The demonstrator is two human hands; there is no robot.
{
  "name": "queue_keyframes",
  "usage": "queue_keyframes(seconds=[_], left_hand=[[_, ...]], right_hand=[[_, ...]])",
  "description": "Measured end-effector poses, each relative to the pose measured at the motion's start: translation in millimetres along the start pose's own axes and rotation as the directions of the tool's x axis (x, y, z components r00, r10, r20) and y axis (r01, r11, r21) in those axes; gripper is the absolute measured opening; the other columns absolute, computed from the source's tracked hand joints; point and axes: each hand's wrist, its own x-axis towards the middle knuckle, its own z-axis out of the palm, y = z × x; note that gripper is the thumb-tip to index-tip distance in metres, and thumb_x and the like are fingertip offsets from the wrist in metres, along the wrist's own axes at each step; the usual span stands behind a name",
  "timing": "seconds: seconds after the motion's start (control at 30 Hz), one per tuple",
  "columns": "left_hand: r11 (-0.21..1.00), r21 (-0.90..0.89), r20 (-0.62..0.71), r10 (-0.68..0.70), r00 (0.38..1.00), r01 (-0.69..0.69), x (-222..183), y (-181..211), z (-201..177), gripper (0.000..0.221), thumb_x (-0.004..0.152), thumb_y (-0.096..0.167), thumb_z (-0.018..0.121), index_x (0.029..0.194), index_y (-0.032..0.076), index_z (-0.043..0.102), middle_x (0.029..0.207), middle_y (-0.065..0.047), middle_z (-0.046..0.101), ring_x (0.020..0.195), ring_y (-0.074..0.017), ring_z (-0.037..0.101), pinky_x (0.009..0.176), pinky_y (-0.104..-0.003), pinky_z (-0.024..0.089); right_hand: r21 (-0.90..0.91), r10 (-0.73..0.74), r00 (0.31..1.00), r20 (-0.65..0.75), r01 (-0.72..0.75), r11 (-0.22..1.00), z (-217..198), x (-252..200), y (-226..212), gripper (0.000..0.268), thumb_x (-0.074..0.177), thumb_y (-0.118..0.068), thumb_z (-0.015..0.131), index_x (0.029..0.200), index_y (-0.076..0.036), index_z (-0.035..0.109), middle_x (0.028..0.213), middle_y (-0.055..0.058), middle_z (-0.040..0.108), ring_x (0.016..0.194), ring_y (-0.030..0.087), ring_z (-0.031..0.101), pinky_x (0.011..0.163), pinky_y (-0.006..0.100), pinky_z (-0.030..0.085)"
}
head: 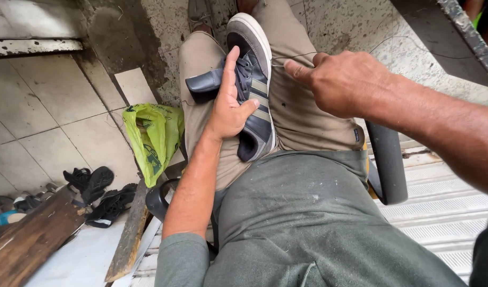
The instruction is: Repairing a sneaker by hand-stitching the sole and upper using a specialized tool.
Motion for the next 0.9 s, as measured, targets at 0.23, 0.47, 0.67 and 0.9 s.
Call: queue_keyframes(seconds=[0.23,0.47,0.67,0.9], left_hand=[[0.994,0.025,0.122,-0.112,0.986,0.109,5.8,14.9,-19.4,0.100,0.092,-0.010,0.062,0.164,0.010,-0.004,0.176,-0.012,-0.008,0.165,-0.0234,-0.007,0.137,-0.037,0.004],[0.992,-0.024,0.163,-0.120,0.979,0.125,9.3,11.2,-23.9,0.100,0.094,-0.006,0.063,0.164,0.008,-0.007,0.175,-0.013,-0.007,0.165,-0.0211,0.002,0.137,-0.034,0.007],[0.992,-0.018,0.161,-0.117,0.980,0.121,9.3,12.0,-24.9,0.100,0.093,-0.006,0.063,0.163,0.007,-0.007,0.175,-0.014,-0.007,0.165,-0.0221,0.002,0.137,-0.034,0.005],[0.994,0.001,0.166,-0.108,0.980,0.109,10.1,10.0,-25.1,0.099,0.093,-0.003,0.064,0.163,0.005,-0.006,0.175,-0.015,-0.004,0.164,-0.0215,0.003,0.137,-0.034,0.004]], right_hand=[[-0.159,-0.057,0.997,0.050,0.064,0.985,-12.8,15.8,5.3,0.068,0.107,-0.026,0.021,0.170,-0.047,0.004,0.122,0.018,0.062,0.093,0.038,0.077,0.071,0.045,0.061],[-0.250,-0.111,0.993,0.025,0.114,0.962,-2.5,35.5,16.7,0.074,0.106,-0.019,0.023,0.168,-0.053,0.004,0.111,0.014,0.067,0.084,0.033,0.079,0.065,0.043,0.062],[-0.281,-0.208,0.974,-0.094,0.175,0.944,6.1,43.8,22.3,0.069,0.104,-0.025,0.029,0.167,-0.049,0.014,0.105,0.011,0.070,0.078,0.033,0.081,0.053,0.044,0.062],[-0.318,-0.271,0.953,-0.133,0.218,0.923,11.0,51.4,26.1,0.067,0.103,-0.028,0.031,0.166,-0.048,0.016,0.095,0.009,0.072,0.075,0.033,0.081,0.049,0.043,0.060]])
